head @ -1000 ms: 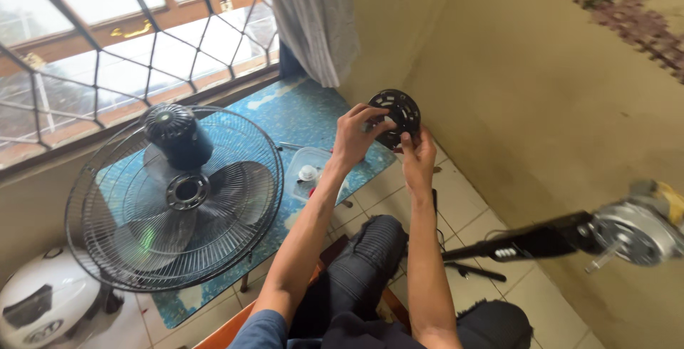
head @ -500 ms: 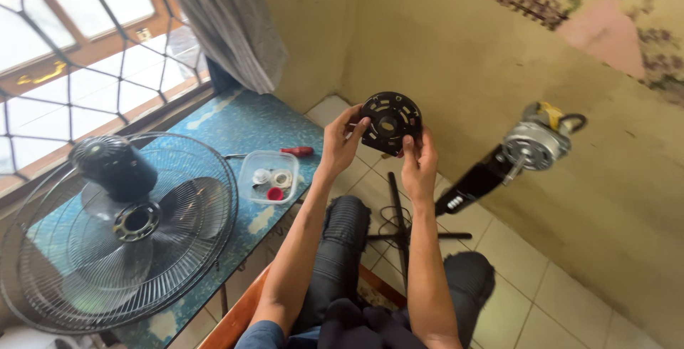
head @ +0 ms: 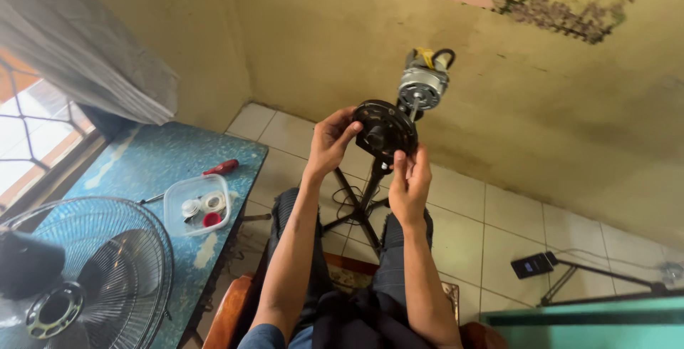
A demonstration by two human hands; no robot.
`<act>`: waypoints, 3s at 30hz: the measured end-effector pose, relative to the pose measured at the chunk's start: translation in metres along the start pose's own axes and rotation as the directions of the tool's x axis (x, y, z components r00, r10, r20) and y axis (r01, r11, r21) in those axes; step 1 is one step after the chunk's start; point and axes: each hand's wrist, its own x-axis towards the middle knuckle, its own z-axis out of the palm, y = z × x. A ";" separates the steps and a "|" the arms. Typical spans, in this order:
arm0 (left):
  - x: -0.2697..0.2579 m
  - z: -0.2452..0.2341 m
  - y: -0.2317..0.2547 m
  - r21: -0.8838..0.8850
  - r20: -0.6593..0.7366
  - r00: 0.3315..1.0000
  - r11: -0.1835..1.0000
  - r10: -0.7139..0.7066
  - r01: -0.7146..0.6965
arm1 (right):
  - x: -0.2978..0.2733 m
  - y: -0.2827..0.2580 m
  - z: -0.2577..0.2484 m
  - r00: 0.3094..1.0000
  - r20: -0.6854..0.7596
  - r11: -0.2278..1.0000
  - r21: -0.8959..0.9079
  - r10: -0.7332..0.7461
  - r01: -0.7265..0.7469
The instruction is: The person disassembles a standing fan motor, removes the motor housing, and reassembles it using a screwdriver. They handle the motor, housing, and screws, then place the housing back onto the motor shaft.
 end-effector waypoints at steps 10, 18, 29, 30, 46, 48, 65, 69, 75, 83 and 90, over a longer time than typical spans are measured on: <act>0.011 0.040 -0.021 0.150 -0.041 0.999 0.989 -0.011 0.017 | 0.025 0.018 -0.037 0.997 -0.080 1.000 -0.005 0.011 -0.011; 0.030 0.047 -0.013 0.236 -0.031 0.992 0.966 0.121 -0.110 | 0.049 0.038 -0.045 0.996 -0.089 0.997 0.077 0.006 0.001; 0.050 0.044 0.001 0.330 0.019 0.977 0.921 0.212 -0.206 | 0.072 0.052 -0.046 0.991 -0.134 0.971 0.233 -0.027 0.058; 0.052 0.042 0.000 0.349 0.034 0.974 0.910 0.224 -0.222 | 0.072 0.054 -0.046 0.990 -0.137 0.973 0.220 -0.034 0.064; 0.069 0.059 0.002 0.378 0.016 0.974 0.900 0.228 -0.217 | 0.094 0.070 -0.046 0.964 -0.243 0.975 0.159 -0.112 0.153; 0.072 0.060 0.003 0.423 0.030 0.965 0.871 0.262 -0.250 | 0.093 0.067 -0.046 0.967 -0.225 0.976 0.154 -0.118 0.155; 0.068 0.068 0.020 0.503 -0.016 0.971 0.841 0.239 -0.198 | 0.079 0.072 -0.046 0.943 -0.328 0.978 0.210 0.056 0.015; 0.075 0.069 0.023 0.462 -0.007 0.974 0.865 0.225 -0.196 | 0.089 0.066 -0.045 0.958 -0.286 0.979 0.195 -0.005 0.064; 0.085 0.069 0.015 0.321 0.071 0.976 0.922 0.205 -0.217 | 0.103 0.057 -0.035 0.978 -0.161 0.972 0.173 -0.134 0.162; 0.090 0.069 0.006 0.424 0.070 0.975 0.879 0.210 -0.219 | 0.106 0.056 -0.024 0.990 -0.140 0.966 0.248 -0.032 0.067; 0.086 0.076 0.004 0.429 -0.030 0.986 0.893 0.162 -0.134 | 0.104 0.055 -0.024 0.976 -0.219 0.993 0.115 -0.014 0.040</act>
